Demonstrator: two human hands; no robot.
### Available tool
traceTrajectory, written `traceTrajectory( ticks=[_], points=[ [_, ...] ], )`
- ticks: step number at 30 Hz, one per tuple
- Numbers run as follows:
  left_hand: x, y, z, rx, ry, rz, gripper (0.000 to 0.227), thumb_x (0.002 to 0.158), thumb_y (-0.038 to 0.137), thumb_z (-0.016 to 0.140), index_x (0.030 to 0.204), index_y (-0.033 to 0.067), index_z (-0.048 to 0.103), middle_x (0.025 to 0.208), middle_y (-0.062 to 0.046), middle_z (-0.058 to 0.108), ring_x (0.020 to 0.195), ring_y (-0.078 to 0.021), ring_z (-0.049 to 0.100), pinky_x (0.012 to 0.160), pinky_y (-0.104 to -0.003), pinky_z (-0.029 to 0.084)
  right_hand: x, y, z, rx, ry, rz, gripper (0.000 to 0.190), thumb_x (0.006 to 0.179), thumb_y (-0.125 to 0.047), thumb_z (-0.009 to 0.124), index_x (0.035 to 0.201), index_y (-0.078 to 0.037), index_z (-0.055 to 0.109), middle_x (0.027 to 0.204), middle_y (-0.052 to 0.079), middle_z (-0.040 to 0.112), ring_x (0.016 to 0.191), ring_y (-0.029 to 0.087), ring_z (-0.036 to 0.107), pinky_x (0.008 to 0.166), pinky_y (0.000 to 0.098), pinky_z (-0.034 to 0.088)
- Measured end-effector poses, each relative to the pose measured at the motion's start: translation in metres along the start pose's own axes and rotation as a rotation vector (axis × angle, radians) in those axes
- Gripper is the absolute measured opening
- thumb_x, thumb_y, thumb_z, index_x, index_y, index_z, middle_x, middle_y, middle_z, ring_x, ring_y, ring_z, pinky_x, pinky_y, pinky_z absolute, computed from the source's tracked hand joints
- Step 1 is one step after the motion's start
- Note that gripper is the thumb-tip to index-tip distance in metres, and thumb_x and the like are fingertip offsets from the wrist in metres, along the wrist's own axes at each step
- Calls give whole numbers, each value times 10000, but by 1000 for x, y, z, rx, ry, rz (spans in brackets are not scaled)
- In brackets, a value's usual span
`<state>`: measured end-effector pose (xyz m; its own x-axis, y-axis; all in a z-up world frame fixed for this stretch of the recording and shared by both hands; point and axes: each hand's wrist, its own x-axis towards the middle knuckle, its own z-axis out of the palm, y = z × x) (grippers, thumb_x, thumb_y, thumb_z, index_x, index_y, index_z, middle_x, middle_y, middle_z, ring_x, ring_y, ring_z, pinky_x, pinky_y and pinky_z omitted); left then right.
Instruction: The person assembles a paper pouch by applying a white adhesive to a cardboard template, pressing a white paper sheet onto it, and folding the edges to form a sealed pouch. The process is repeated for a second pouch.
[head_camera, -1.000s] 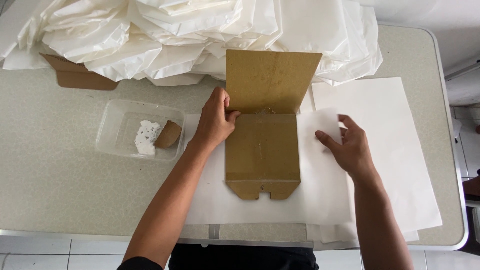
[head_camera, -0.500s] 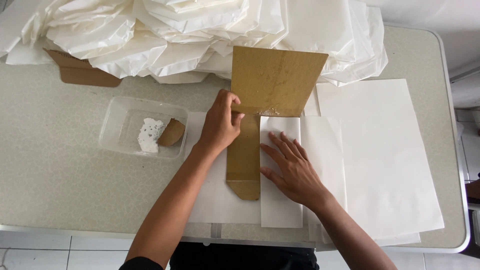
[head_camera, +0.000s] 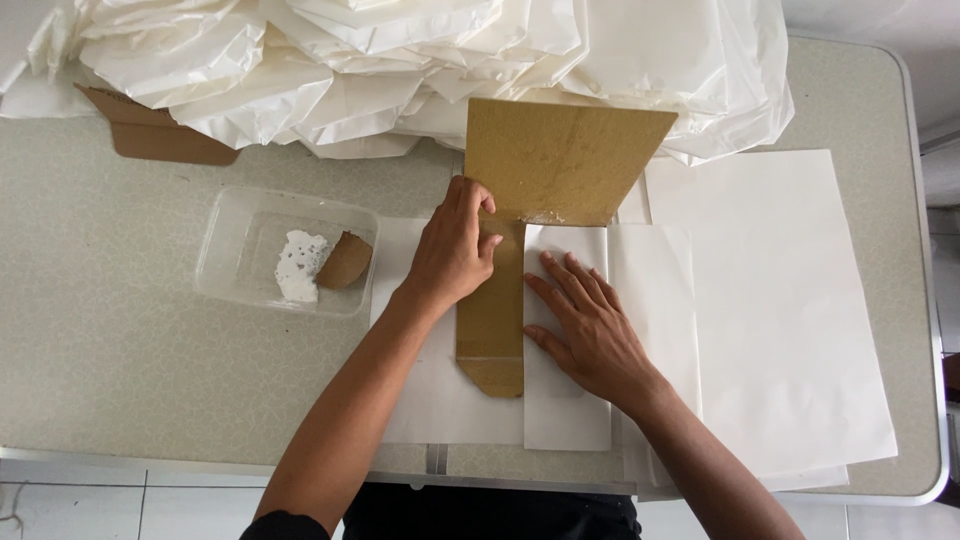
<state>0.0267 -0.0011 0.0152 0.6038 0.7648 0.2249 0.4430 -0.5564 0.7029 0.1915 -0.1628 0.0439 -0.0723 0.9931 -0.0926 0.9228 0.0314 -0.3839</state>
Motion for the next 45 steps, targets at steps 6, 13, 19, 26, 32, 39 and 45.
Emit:
traceTrajectory(
  ticks=[6, 13, 19, 26, 32, 39, 45],
  points=[
    [-1, -7, 17, -27, 85, 2, 408, 867, 248, 757, 1078, 92, 445, 1031, -151, 479, 952, -367, 650, 830, -522, 581, -1, 0, 4, -43, 15, -6, 582, 992, -507, 548, 1508, -243, 482, 1601, 93, 414, 1501, 364, 322, 1193, 551, 256],
    [-2, -3, 34, 107, 166, -8, 657, 743, 379, 878, 1115, 64, 436, 1021, -131, 440, 948, -345, 603, 820, -447, 531, 8, 0, 0, -66, 6, -23, 542, 991, -437, 574, 1492, -245, 501, 1568, 101, 457, 1467, 371, 383, 1165, 562, 309],
    [-5, -33, 64, 134, 284, 90, 678, 746, 495, 781, 1145, 112, 388, 1038, -97, 452, 953, -326, 549, 832, -428, 480, 53, -41, 1, 63, 361, -174, 70, 964, -236, 697, 1014, -230, 746, 1037, -44, 640, 1052, 214, 652, 841, 371, 501],
    [-5, -17, 50, 136, 307, -31, 702, 657, 357, 867, 1136, 162, 392, 1070, -92, 465, 944, -297, 577, 822, -423, 492, 128, -142, -12, 90, 121, -467, 233, 897, -178, 751, 1106, -77, 726, 1022, 129, 708, 996, 345, 663, 856, 440, 500],
    [-4, -18, 58, 102, 358, -6, 699, 632, 429, 859, 1107, 169, 417, 1028, -88, 483, 925, -274, 591, 829, -422, 493, 167, -162, 4, -161, -257, -317, 374, 833, -181, 736, 1189, -69, 704, 997, 144, 720, 882, 302, 718, 736, 393, 591],
    [-5, -12, 52, 76, 393, -18, 707, 569, 321, 896, 1075, 172, 425, 1050, -93, 507, 933, -290, 625, 864, -449, 519, 172, -172, -3, -128, 10, -439, 186, 892, -11, 655, 1033, -73, 759, 755, 114, 733, 639, 263, 721, 582, 353, 597],
    [-5, -6, 49, 26, 434, -19, 686, 588, 302, 898, 1072, 169, 430, 1039, -121, 523, 935, -295, 626, 893, -438, 519, 190, -164, 6, 376, 111, -371, 161, 955, -21, 643, 1087, -39, 732, 796, 159, 738, 641, 292, 727, 570, 382, 606]
  ],
)
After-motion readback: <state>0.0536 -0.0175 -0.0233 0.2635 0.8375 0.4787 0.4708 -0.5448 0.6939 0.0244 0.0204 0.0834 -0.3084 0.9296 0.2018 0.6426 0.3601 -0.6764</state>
